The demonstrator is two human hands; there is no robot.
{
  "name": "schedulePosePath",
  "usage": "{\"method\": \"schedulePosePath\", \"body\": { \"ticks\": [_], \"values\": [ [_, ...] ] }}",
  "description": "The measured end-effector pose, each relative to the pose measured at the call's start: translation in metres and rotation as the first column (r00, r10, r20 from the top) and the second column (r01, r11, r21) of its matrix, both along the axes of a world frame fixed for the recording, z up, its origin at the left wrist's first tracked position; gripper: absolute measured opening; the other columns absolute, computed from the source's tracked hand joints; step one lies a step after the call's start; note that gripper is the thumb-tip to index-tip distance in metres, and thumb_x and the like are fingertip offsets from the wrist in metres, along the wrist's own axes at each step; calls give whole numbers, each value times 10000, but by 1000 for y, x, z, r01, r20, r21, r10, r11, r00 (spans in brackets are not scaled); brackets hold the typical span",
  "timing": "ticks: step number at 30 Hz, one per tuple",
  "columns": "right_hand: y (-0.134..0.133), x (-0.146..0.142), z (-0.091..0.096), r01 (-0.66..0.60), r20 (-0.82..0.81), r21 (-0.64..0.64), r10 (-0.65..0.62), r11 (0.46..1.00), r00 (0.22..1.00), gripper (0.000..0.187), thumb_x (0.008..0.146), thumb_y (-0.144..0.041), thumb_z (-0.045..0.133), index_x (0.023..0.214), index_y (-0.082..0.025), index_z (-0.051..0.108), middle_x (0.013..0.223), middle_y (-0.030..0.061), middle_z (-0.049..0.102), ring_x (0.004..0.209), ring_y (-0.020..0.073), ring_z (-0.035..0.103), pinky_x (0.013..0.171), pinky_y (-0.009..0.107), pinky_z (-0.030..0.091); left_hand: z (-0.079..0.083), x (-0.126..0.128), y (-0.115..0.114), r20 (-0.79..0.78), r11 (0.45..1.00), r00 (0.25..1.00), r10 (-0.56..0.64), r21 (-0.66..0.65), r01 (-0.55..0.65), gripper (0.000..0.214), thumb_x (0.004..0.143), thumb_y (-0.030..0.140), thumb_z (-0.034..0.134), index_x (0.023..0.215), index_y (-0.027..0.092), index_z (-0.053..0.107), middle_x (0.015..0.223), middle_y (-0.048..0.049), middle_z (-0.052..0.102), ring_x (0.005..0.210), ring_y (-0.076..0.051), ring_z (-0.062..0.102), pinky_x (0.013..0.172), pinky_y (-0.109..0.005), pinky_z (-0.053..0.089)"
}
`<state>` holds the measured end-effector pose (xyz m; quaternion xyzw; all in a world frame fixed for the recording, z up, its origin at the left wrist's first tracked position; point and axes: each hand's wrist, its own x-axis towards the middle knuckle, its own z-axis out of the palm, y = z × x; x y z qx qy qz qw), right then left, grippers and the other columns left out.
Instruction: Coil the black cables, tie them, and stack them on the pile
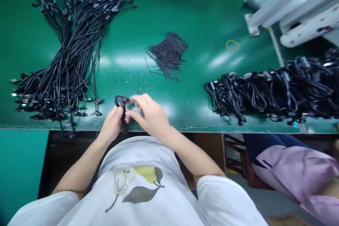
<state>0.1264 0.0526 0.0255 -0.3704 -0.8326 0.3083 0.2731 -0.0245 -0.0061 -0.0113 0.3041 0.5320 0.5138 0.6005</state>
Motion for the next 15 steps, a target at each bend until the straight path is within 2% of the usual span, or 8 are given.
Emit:
{"method": "schedulePosePath", "body": {
  "ticks": [3, 6, 8, 11, 13, 15],
  "values": [
    [21, 0, 6, -40, 34, -77, 43, 996, 998, 241, 909, -377, 609, 1029, -168, 613, 880, 31, 615, 731, 128, 565, 700, 250, 450, 8, -3, -3, 199, 994, 974, -112, 15, 111, 358, 893, 524, 582, 953, 173, 551, 633, 54, 461, 487, -54, 360, 453, -168, 308],
    [28, -3, 4, -99, -9, -109, 98, 989, 995, 126, 925, -274, 574, 954, -157, 608, 879, 31, 614, 759, 124, 561, 735, 250, 447, 15, -2, -1, 293, 998, 955, -35, -46, 50, 372, 856, 515, 641, 1010, 211, 492, 695, 60, 510, 451, -29, 346, 409, -137, 254],
    [26, -2, 0, -142, -75, -107, 134, 984, 988, 114, 921, -236, 566, 990, -153, 601, 934, 45, 624, 770, 122, 565, 752, 259, 461, 16, -6, 2, 303, 995, 953, -22, -89, 51, 379, 832, 502, 676, 984, 217, 477, 688, 63, 534, 449, -32, 389, 412, -134, 286],
    [24, 0, -4, -237, -143, -10, 234, 971, 962, 131, 939, -234, 528, 1016, -149, 593, 994, 78, 634, 864, 149, 579, 795, 287, 477, 13, -16, 3, 314, 970, 939, -140, -144, 193, 403, 806, 495, 700, 1003, 199, 510, 613, 55, 556, 469, -75, 491, 456, -172, 385],
    [24, 2, -5, -240, -147, 70, 248, 968, 958, 146, 967, -236, 471, 1011, -154, 583, 1009, 91, 642, 943, 169, 579, 842, 313, 475, 12, -20, 2, 332, 940, 914, -234, -161, 300, 420, 795, 492, 707, 1015, 171, 549, 595, 25, 591, 523, -123, 573, 521, -221, 454],
    [26, 4, -4, -228, -148, 111, 243, 967, 959, 152, 983, -226, 434, 1012, -164, 570, 1009, 88, 650, 983, 175, 576, 885, 334, 462, 14, -20, -1, 366, 922, 890, -274, -163, 351, 403, 799, 463, 707, 1015, 146, 581, 566, 13, 581, 576, -155, 613, 573, -249, 481]
  ]
}}
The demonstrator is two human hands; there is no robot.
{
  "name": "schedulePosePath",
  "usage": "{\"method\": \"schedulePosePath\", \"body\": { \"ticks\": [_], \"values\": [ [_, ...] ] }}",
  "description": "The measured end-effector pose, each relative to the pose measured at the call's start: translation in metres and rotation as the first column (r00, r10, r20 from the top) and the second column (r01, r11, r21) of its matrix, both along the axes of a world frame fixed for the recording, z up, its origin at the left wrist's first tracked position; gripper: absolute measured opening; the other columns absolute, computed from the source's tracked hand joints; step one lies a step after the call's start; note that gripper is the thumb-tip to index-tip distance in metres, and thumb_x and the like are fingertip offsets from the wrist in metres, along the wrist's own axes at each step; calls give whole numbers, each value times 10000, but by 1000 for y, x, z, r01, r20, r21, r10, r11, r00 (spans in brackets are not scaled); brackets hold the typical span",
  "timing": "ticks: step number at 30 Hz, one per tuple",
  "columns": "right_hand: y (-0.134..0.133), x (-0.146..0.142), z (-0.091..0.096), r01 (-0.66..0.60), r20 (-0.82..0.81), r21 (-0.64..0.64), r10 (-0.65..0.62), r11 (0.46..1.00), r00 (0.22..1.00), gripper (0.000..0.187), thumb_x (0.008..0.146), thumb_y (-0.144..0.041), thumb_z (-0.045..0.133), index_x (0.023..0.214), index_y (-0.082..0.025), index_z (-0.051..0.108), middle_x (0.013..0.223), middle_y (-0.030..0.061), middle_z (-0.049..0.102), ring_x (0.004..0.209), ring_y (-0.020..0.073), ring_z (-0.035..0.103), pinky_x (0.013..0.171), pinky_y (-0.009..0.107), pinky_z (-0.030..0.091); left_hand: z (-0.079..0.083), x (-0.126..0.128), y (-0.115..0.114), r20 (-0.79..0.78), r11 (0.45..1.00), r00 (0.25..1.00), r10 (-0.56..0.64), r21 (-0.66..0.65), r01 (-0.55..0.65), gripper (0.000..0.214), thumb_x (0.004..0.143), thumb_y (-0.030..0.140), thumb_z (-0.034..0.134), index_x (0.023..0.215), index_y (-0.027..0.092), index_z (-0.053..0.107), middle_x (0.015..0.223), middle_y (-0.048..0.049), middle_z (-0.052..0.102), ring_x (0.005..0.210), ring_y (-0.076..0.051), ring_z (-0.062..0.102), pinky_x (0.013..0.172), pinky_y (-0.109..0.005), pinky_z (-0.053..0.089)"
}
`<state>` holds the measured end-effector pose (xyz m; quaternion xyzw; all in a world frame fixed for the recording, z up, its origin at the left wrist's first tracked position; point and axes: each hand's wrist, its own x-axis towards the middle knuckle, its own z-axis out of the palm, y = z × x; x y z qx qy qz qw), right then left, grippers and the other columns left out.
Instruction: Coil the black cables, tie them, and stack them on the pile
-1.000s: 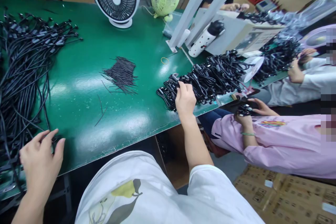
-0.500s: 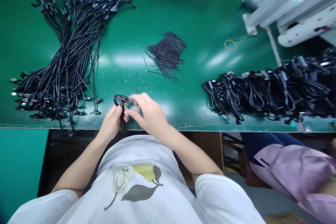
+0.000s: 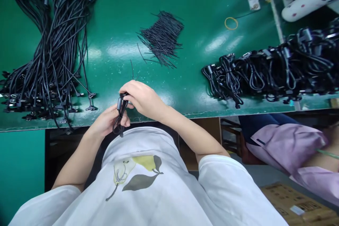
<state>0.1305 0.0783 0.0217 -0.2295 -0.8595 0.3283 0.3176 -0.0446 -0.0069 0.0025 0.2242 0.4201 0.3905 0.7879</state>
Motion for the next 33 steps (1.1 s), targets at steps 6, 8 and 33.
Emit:
{"method": "schedulePosePath", "body": {
  "ticks": [6, 8, 33],
  "values": [
    [-2, 8, 5, -19, 7, 28, 18, 999, 1000, 176, 988, -309, 469, 1040, -172, 565, 1034, 84, 647, 995, 180, 577, 869, 337, 446, 6, 13, -3, 52, 985, 984, 168, -49, -165, 260, 850, 380, 668, 937, 163, 555, 535, 69, 435, 412, -52, 402, 405, -156, 286],
    [-5, 8, 4, -17, 65, 78, 12, 997, 998, 189, 989, -317, 465, 1029, -174, 582, 994, 74, 654, 946, 181, 575, 839, 337, 436, 5, 15, -2, 42, 990, 990, 138, -49, -136, 278, 848, 403, 667, 930, 172, 536, 554, 58, 471, 425, -58, 435, 407, -151, 303],
    [-4, 20, 6, -361, 567, 446, 54, 819, 822, 418, 957, -502, 475, 1097, -125, 588, 972, 95, 639, 941, 224, 568, 930, 403, 401, 3, -4, -8, -804, 889, 594, -4, 269, 370, 314, 794, 410, 697, 993, 179, 621, 772, 8, 643, 667, -144, 535, 648, -249, 391]
  ]
}}
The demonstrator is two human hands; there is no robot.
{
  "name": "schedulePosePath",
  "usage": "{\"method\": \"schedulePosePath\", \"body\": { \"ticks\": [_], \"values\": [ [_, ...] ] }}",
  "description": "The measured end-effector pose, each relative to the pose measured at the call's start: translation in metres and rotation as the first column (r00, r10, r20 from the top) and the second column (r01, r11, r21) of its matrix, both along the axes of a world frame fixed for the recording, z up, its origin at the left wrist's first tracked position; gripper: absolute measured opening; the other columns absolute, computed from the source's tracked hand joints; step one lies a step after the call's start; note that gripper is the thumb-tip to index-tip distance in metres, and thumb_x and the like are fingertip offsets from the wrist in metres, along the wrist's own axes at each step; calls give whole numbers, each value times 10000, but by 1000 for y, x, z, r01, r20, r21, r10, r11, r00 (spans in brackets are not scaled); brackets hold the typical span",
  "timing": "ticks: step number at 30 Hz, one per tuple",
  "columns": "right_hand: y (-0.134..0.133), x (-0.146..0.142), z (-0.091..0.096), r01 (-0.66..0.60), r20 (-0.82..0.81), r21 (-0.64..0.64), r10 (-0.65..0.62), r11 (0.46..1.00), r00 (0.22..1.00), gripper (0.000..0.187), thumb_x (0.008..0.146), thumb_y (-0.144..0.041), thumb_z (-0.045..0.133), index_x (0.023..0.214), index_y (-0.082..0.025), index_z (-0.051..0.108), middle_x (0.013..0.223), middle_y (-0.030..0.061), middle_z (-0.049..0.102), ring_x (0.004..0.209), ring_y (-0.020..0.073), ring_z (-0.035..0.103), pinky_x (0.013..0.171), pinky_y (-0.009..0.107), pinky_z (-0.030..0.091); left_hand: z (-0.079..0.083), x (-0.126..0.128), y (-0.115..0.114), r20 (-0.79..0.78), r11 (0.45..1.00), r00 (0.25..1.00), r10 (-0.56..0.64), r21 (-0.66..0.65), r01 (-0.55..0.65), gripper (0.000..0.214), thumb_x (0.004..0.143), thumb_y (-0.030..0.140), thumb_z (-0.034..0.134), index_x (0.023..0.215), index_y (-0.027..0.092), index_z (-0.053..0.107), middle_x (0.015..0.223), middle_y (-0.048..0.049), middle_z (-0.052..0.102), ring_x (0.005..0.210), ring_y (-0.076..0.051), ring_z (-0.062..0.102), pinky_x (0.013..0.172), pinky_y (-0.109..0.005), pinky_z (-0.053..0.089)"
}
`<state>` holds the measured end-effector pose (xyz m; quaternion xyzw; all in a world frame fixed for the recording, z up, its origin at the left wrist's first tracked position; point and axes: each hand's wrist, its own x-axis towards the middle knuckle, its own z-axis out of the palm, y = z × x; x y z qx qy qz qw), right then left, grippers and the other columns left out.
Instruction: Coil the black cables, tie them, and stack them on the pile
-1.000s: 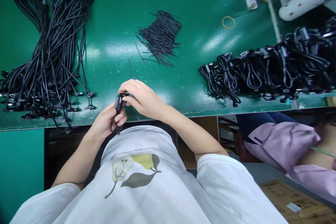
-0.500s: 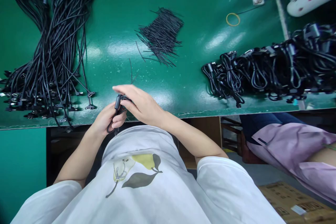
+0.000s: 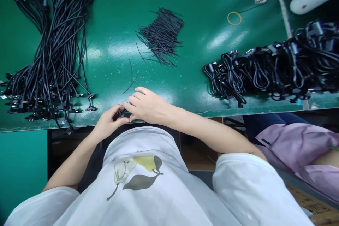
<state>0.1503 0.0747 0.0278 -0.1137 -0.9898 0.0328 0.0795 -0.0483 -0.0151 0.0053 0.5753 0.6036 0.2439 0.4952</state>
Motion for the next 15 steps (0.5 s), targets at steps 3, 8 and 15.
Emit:
{"method": "schedulePosePath", "body": {
  "ticks": [3, 8, 15],
  "values": [
    [-14, -2, 6, 59, 158, 88, -72, 994, 985, 234, 968, -314, 485, 938, -111, 597, 933, 111, 610, 858, 226, 563, 798, 365, 413, 2, 0, 1, -105, 990, 985, -138, -30, 136, 319, 842, 421, 647, 1064, 192, 626, 755, 0, 664, 616, -161, 554, 626, -261, 392],
    [-29, -4, -3, 153, 248, 62, -164, 986, 955, 206, 943, -84, 356, 984, -124, 555, 820, 79, 593, 686, 185, 552, 544, 294, 290, 2, 1, -1, -237, 964, 940, -245, 42, 262, 244, 925, 388, 538, 1070, 212, 626, 939, -62, 701, 830, -236, 657, 731, -300, 454],
    [-17, -2, -17, 205, 353, -42, -177, 978, 919, 206, 978, -157, 360, 903, -133, 550, 743, 82, 617, 583, 156, 529, 500, 267, 206, -10, 2, -11, -567, 945, 800, -195, 111, 309, 242, 956, 292, 488, 1144, 179, 589, 951, -106, 620, 876, -245, 615, 728, -306, 458]
  ]
}}
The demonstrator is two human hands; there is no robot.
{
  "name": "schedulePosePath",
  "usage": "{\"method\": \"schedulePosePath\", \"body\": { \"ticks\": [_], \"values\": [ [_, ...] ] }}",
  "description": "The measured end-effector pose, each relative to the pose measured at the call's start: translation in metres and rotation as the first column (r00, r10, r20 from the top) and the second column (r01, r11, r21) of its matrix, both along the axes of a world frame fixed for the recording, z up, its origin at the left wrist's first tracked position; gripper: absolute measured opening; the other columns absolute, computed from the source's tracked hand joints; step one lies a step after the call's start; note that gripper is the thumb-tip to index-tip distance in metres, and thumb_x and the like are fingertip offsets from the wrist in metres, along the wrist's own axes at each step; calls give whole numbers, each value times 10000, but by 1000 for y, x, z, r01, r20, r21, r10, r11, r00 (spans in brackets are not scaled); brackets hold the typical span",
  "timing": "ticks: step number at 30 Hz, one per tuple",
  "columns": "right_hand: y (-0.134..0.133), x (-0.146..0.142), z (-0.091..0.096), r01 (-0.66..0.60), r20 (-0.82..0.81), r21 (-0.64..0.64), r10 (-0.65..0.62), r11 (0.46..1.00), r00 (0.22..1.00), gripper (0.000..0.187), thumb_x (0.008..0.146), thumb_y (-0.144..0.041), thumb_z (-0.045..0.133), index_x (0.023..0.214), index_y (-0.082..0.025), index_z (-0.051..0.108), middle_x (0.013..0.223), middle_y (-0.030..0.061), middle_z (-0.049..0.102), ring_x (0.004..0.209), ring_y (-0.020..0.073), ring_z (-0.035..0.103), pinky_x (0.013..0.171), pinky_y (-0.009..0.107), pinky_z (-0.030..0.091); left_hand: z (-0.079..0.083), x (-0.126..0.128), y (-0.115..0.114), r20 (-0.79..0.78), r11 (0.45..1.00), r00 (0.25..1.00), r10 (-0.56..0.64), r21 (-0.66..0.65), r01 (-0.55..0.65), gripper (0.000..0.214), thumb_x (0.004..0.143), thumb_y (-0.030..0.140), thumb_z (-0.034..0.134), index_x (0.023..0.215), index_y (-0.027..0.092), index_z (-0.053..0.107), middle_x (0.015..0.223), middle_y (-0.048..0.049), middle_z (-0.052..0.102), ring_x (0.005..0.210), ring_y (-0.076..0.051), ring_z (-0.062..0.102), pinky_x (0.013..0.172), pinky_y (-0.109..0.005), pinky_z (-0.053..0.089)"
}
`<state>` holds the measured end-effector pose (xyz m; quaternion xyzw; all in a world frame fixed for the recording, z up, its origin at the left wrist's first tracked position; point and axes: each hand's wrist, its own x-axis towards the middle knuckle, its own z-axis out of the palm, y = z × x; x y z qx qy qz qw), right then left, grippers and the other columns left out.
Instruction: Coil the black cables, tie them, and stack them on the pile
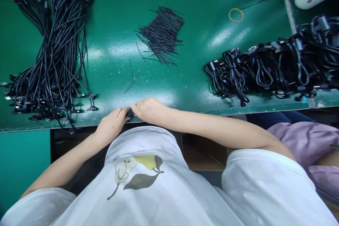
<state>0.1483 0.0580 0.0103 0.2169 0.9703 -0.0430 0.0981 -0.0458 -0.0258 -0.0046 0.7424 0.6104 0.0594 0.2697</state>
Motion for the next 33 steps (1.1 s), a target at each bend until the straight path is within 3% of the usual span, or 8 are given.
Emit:
{"method": "schedulePosePath", "body": {
  "ticks": [7, 11, 15, 19, 21, 26, 30, 33],
  "values": [
    [5, -5, -2, -72, -229, 227, 125, 971, 965, 273, 937, -49, 336, 897, -121, 596, 870, 107, 634, 775, 190, 540, 776, 360, 414, 3, -5, 11, 389, 965, 918, 81, -261, 26, 263, 917, 433, 536, 795, 201, 539, 623, 9, 518, 566, -157, 512, 569, -252, 342],
    [6, -3, 0, -88, -115, 173, 109, 981, 987, 262, 915, -35, 339, 914, -162, 569, 711, 47, 580, 619, 171, 479, 514, 299, 275, 10, -8, 10, 604, 885, 751, 266, -462, 57, 386, 957, 505, 394, 790, 185, 532, 546, 49, 433, 451, -94, 377, 466, -215, 289],
    [12, -2, 1, -140, -123, 164, 161, 976, 979, 273, 930, -53, 330, 863, -178, 563, 672, 34, 583, 585, 160, 486, 479, 288, 238, 8, -2, 6, 648, 772, 590, 482, -632, 64, 449, 939, 578, 396, 719, 194, 464, 499, 84, 318, 393, -66, 276, 388, -194, 247],
    [21, -1, 5, -102, -324, 294, 199, 950, 925, 231, 961, -112, 380, 1028, -153, 597, 1058, 90, 664, 905, 193, 591, 753, 350, 447, 7, 2, 10, 673, 738, 454, 584, -673, 48, 405, 922, 566, 464, 892, 168, 532, 605, 75, 353, 443, -65, 316, 390, -184, 318],
    [19, 1, 8, -52, -452, 288, 183, 956, 873, 251, 978, -160, 402, 1170, -165, 566, 1239, 98, 611, 1070, 206, 563, 917, 404, 427, 8, 1, 12, 683, 762, 442, 581, -647, -2, 384, 931, 543, 467, 933, 165, 528, 650, 64, 378, 475, -69, 351, 410, -187, 351],
    [-4, -3, 4, 194, -617, -133, -235, 972, 751, 267, 990, -389, 461, 1060, -152, 564, 963, 83, 662, 839, 173, 608, 731, 303, 441, 9, 1, 15, 753, 842, 419, 507, -537, -55, 318, 955, 484, 461, 997, 173, 512, 715, 35, 466, 592, -99, 487, 558, -230, 450],
    [-18, -18, -6, 326, -541, -530, -608, 783, 580, 370, 944, -526, 491, 1003, -161, 502, 826, 48, 647, 713, 164, 610, 646, 275, 436, 11, 11, 12, 707, 908, 573, 415, -365, -206, 341, 986, 476, 392, 1075, 174, 521, 667, 51, 418, 541, -94, 404, 500, -217, 360],
    [-19, -24, -8, 348, -485, -624, -696, 699, 529, 315, 984, -468, 411, 1020, -166, 490, 815, 51, 636, 733, 186, 616, 666, 290, 443, 9, 19, 11, 625, 942, 710, 324, -148, -301, 320, 1011, 423, 341, 1045, 171, 534, 662, 38, 458, 555, -104, 427, 540, -234, 376]
  ]
}}
